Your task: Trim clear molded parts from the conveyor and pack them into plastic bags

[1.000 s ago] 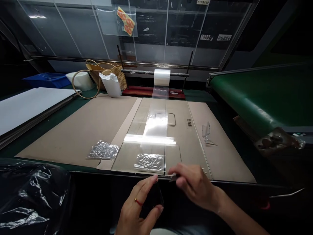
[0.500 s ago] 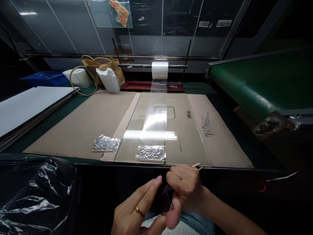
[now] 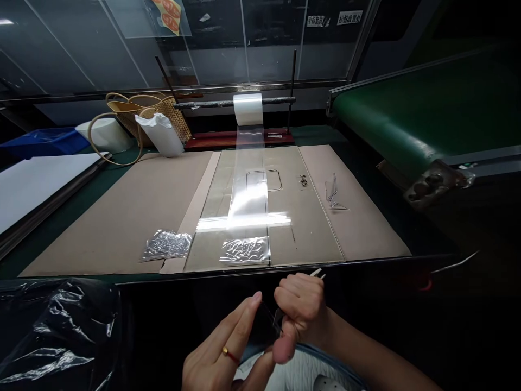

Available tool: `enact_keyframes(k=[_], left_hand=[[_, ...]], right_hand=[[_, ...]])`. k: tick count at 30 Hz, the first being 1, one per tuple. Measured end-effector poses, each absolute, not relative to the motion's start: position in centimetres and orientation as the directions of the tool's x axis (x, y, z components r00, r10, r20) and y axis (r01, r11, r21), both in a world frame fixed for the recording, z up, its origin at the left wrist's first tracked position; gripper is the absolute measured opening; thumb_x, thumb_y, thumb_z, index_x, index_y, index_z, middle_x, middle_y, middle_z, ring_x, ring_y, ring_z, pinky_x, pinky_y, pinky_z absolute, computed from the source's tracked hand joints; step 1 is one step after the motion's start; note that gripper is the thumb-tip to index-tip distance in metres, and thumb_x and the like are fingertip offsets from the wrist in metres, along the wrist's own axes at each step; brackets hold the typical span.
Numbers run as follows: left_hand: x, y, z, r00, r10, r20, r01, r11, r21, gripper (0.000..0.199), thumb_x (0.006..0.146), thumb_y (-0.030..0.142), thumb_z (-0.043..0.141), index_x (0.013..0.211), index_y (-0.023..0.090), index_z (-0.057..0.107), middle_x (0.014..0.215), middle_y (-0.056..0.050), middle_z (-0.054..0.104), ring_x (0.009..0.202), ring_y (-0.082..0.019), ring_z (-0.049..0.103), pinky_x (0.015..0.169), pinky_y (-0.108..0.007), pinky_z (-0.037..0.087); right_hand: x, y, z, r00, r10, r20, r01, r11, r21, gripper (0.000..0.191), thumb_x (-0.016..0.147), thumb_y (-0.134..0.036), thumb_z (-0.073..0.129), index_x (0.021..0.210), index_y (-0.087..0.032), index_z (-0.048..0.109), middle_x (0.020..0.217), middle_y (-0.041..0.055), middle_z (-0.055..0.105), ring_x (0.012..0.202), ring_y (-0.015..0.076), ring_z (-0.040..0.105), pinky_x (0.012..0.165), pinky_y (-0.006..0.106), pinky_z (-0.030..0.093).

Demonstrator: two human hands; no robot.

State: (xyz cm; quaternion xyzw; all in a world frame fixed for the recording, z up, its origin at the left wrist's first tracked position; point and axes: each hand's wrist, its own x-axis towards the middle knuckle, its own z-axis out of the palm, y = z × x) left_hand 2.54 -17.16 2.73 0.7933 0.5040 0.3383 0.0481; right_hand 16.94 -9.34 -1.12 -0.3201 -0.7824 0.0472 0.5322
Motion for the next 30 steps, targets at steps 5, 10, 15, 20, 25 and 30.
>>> enact_keyframes(k=[5,10,15,20,25,30], left_hand=[[2.5,-16.6,2.9,0.227,0.857,0.462,0.748,-0.458,0.481,0.061,0.076,0.018,0.063,0.131,0.016,0.038,0.120,-0.007,0.058,0.107,-0.019,0.057,0.093,-0.026,0.047],[3.3,-15.9,2.7,-0.044,0.963,0.267,0.442,-0.220,0.869,0.053,0.077,0.032,0.063,0.125,0.027,0.042,0.122,-0.003,0.057,0.113,-0.022,0.053,0.102,-0.037,0.038],[3.6,-14.8,1.3,-0.031,0.989,0.143,0.003,-0.143,0.990,0.061,0.074,0.046,0.063,0.126,0.030,0.038,0.127,-0.006,0.053,0.119,-0.026,0.047,0.098,-0.036,0.042],[0.7,-11.6,-1.5,0.109,0.895,0.433,0.615,-0.403,0.678,0.043,0.088,0.021,0.049,0.129,0.026,0.040,0.127,-0.007,0.053,0.118,-0.022,0.048,0.099,-0.042,0.040],[-1.3,-8.1,-2.7,0.257,0.790,0.557,0.766,-0.518,0.380,0.027,0.084,0.012,0.052,0.108,0.022,0.059,0.109,-0.004,0.065,0.104,-0.022,0.057,0.088,-0.043,0.046],[-1.3,-7.6,-2.7,0.255,0.776,0.577,0.775,-0.521,0.358,0.021,0.083,0.011,0.054,0.100,0.020,0.062,0.104,-0.003,0.067,0.099,-0.021,0.058,0.087,-0.042,0.046]], right_hand=[[17.3,-9.2,-1.0,-0.130,0.759,0.638,0.091,0.650,-0.754,0.068,0.068,-0.083,0.023,0.047,-0.018,0.032,0.043,-0.0054,0.028,0.038,0.0053,0.026,0.039,0.023,0.019],[18.6,-9.9,-0.6,-0.437,0.830,0.348,-0.054,0.362,-0.931,0.068,0.056,-0.071,0.060,0.098,-0.018,0.060,0.082,0.0043,0.060,0.067,0.0143,0.056,0.054,0.022,0.044],[19.1,-10.7,-0.1,-0.504,0.833,0.228,0.001,0.265,-0.964,0.048,0.072,-0.042,0.065,0.114,-0.023,0.054,0.109,0.0065,0.059,0.099,0.0197,0.056,0.082,0.028,0.047],[21.3,-7.2,2.2,-0.402,0.916,-0.005,0.481,0.206,-0.852,0.043,0.075,-0.046,0.061,0.113,-0.026,0.057,0.112,0.0027,0.060,0.098,0.0193,0.058,0.079,0.028,0.050],[20.4,-1.5,3.3,-0.479,0.877,0.033,0.714,0.411,-0.567,0.047,0.080,-0.050,0.053,0.120,-0.026,0.051,0.117,0.0031,0.057,0.089,0.0196,0.060,0.071,0.031,0.051],[16.7,1.9,2.2,-0.587,0.810,0.022,0.760,0.560,-0.329,0.039,0.081,-0.040,0.057,0.117,-0.026,0.052,0.111,0.0016,0.058,0.078,0.0175,0.061,0.067,0.030,0.047]])
